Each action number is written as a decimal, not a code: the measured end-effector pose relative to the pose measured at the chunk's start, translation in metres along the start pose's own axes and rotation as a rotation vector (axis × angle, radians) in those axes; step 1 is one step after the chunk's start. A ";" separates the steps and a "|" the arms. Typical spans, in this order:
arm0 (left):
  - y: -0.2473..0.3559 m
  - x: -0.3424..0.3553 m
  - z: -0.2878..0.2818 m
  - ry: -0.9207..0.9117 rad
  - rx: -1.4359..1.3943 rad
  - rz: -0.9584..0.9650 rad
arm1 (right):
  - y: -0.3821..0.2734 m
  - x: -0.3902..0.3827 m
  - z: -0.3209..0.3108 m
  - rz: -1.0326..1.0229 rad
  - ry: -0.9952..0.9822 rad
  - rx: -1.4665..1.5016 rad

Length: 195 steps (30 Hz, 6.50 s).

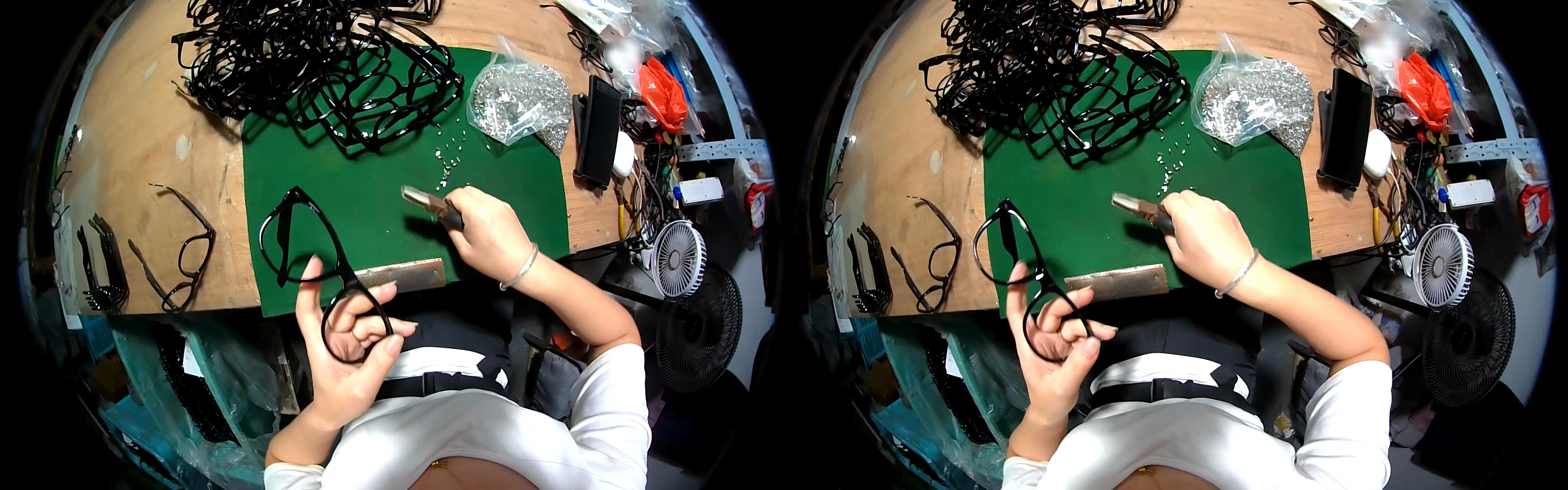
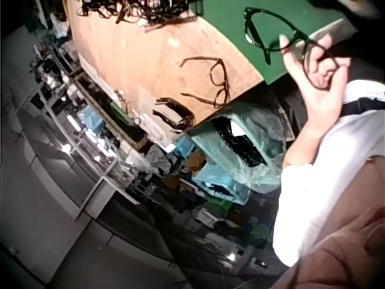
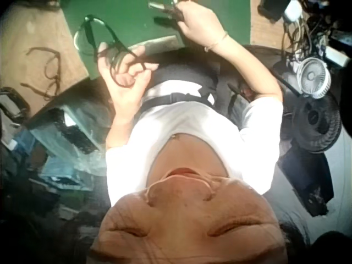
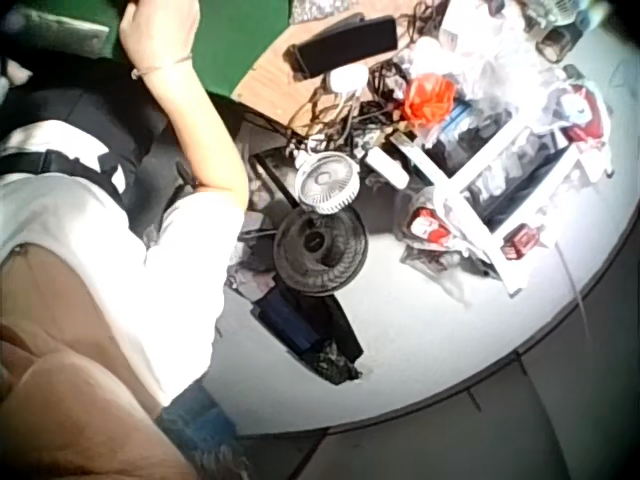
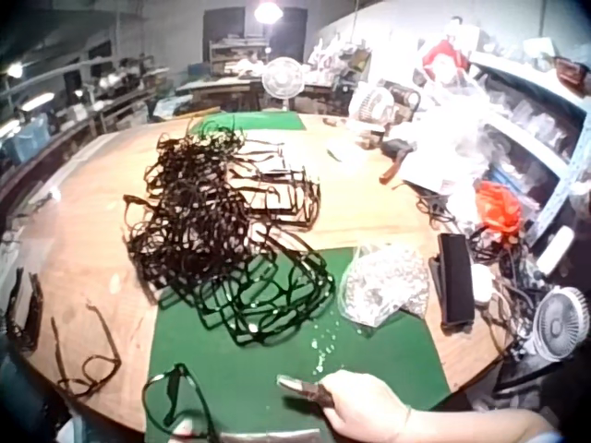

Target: The person transfers eyeglass frames from a plastic bag onto a table, then uses pliers to repeatedly bend and adjust the temples of several frames. The person handles the frames one at a time, placing adjusted units aside on the table.

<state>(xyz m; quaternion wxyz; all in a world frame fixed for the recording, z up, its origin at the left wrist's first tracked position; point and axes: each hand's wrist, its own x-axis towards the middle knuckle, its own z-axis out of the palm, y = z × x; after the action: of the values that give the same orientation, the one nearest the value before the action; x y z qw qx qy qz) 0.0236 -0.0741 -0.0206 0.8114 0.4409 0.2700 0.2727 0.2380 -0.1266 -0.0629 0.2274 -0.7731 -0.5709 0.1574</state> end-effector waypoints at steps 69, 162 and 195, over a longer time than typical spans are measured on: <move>0.022 -0.002 0.005 -0.268 -0.199 -0.355 | -0.087 -0.011 -0.046 0.573 -0.441 1.287; 0.026 0.140 -0.016 0.015 1.481 0.904 | -0.024 -0.033 -0.020 0.214 -0.249 0.717; 0.015 0.012 -0.010 0.145 0.256 0.238 | 0.008 0.004 -0.013 0.034 -0.091 0.009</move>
<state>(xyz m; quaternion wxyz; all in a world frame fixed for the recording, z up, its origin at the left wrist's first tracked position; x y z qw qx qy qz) 0.0219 -0.0535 -0.0145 0.6891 0.5488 0.3062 0.3610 0.2523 -0.1268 -0.0565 0.2022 -0.7736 -0.5666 0.1989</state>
